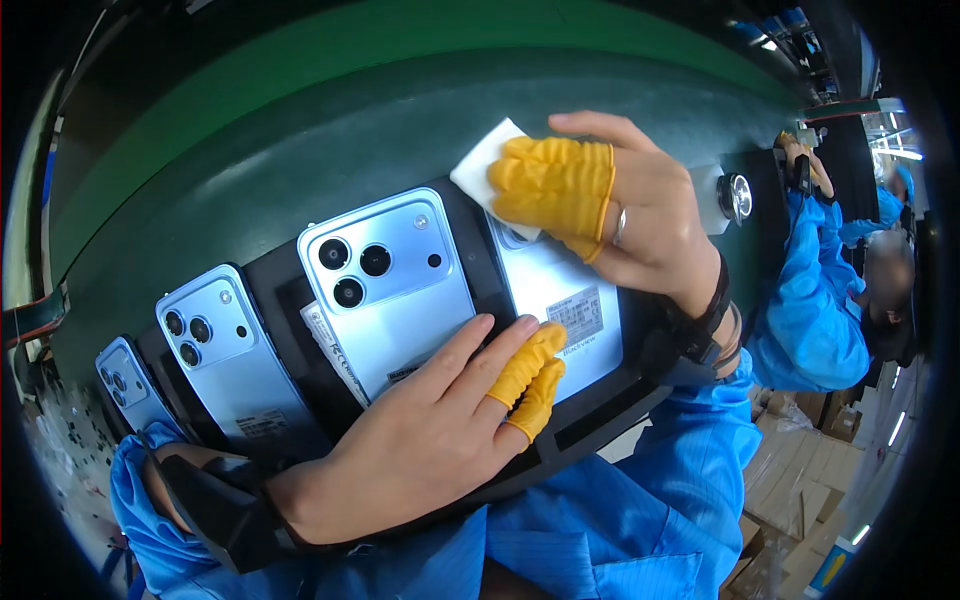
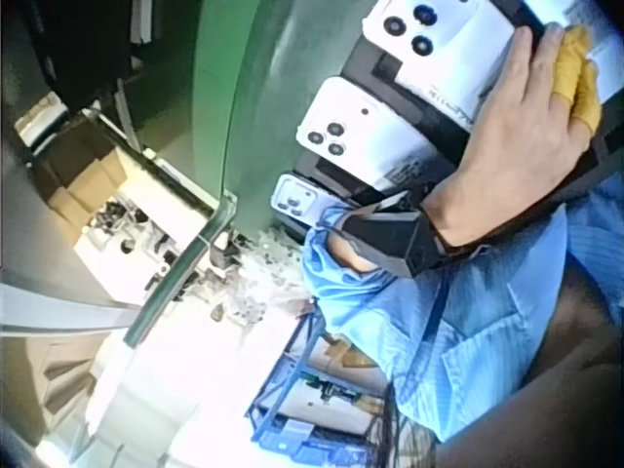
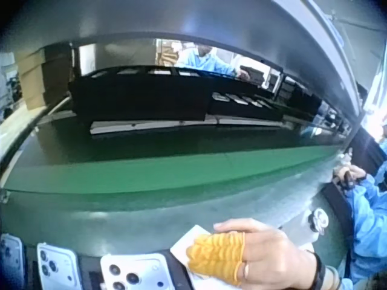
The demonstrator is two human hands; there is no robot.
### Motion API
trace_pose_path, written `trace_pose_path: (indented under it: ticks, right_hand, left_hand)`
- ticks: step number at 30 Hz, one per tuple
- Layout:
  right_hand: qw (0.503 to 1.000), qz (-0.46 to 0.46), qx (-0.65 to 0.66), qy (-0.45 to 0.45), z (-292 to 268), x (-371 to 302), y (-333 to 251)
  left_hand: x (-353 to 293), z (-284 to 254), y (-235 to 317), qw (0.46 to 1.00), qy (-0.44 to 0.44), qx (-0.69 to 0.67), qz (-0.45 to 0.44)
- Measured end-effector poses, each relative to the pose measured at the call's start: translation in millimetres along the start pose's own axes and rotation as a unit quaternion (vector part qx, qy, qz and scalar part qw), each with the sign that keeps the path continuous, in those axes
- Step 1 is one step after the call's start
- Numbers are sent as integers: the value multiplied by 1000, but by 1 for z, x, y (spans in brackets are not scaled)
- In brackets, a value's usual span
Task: Cleaning and inspecting multiple smartphones on a factory assembly line.
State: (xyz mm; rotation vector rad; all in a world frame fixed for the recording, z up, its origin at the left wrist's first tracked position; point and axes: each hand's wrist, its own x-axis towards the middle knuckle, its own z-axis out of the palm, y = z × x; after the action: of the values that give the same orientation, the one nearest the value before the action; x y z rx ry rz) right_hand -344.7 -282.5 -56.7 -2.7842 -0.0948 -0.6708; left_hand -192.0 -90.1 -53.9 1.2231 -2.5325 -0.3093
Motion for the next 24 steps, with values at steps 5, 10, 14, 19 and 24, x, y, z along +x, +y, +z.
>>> trace_pose_path:
  ticks: [5,10,14,19,24]
  right_hand:
    - [1000,-27,-6,7,2,-3,-8]
    - [999,31,24,-2,-24,-29,-26]
    - [988,143,-41,36,-29,-52,-16]
    - [936,315,86,134,-32,-33,-37]
    - [971,189,74,123,-23,23,-50]
  left_hand:
    - [-3,-2,-1,1000,-2,-22,5]
    - [-1,2,4,999,30,21,16]
    - [0,-1,0,998,9,42,34]
    - [-3,5,-2,999,11,33,34]
    - [-9,-1,-2,999,30,26,22]
